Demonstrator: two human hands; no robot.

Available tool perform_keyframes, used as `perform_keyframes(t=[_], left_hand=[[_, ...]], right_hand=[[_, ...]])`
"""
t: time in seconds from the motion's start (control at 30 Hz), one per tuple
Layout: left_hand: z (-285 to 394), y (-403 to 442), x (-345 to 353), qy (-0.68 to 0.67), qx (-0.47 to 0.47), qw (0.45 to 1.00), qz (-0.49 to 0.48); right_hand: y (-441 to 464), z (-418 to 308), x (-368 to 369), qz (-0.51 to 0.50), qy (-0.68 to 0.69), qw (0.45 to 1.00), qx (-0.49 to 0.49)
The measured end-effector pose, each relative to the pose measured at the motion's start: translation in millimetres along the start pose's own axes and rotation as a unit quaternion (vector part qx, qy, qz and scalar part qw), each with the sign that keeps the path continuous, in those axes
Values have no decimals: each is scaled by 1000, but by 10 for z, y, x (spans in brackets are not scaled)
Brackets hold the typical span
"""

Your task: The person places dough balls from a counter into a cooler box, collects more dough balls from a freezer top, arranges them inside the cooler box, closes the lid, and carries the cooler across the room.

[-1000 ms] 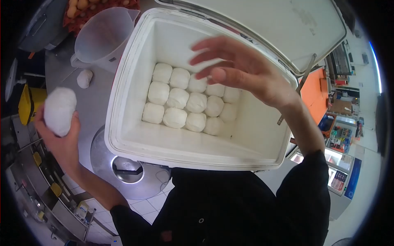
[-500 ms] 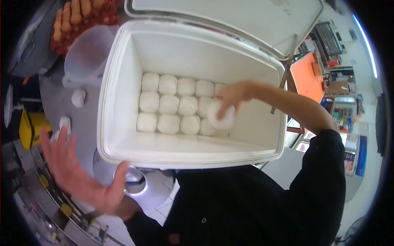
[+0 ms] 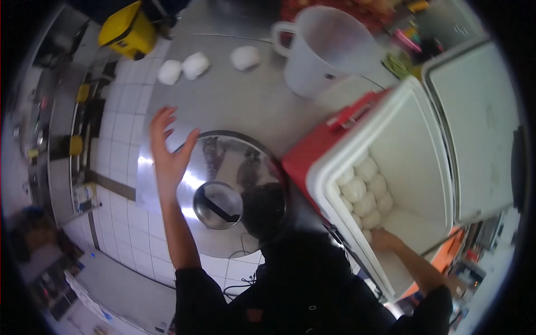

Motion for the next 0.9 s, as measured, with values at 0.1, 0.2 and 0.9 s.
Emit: perform_keyframes(t=[0.1,0.2,0.9], left_hand=[[-804,399,136,23,-65,997,-25],[-1534,963,331,75,-68,994,-41],[-1655,1806,1961,367,68,919,-128]], right_hand=[[44,-51,107,-37,164,985,-43],[-22,-221,151,-59,367,928,-23],[-771,-179,-113,237,274,923,127]])
Point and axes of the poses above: each hand's wrist, its own y-axis towards the middle knuckle, its own x-axis out of the palm, z = x × y, the point moved 8 cm from there along y, towards the middle knuckle, and after that the axes turned 12 degrees about -y, right-handed, at the moved point
